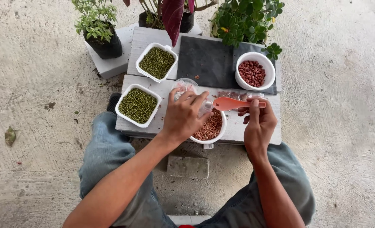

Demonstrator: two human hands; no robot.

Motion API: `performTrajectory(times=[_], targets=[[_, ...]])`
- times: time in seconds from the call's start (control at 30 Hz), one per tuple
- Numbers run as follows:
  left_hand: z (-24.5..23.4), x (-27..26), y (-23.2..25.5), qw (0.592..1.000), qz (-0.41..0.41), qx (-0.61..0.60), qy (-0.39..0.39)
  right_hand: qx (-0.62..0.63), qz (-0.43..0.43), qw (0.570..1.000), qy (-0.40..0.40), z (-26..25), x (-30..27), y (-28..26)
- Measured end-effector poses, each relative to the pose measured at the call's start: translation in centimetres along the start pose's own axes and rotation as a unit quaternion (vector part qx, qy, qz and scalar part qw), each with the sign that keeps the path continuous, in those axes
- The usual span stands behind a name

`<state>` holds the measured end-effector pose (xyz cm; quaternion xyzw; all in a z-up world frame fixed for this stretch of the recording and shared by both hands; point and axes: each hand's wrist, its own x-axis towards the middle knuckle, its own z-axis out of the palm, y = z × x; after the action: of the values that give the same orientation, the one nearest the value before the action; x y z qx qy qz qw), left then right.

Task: Scooping seeds from a bowl into small plastic bags using a spoon

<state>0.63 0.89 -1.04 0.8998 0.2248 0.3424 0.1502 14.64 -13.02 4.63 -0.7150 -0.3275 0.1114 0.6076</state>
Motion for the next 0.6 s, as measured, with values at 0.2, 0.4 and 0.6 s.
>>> performTrajectory(times=[0.2,0.4,0.6], targets=[[-0.7,-0.1,0.8,1.0,0.007,-0.011,-0.001,-0.15,-0.216,0.964,-0.042,-0.3,-0.4,-0.4],[-2.1,0.8,1.3,0.999,-0.02,-0.043,-0.026,-0.114,-0.192,0.974,-0.026,-0.5,-0.2,-0.4],[-3.1,1.1,0.3,0.995,-0.051,-0.091,-0.001,-0.072,0.058,0.993,-0.07,-0.8,0.8,1.2]])
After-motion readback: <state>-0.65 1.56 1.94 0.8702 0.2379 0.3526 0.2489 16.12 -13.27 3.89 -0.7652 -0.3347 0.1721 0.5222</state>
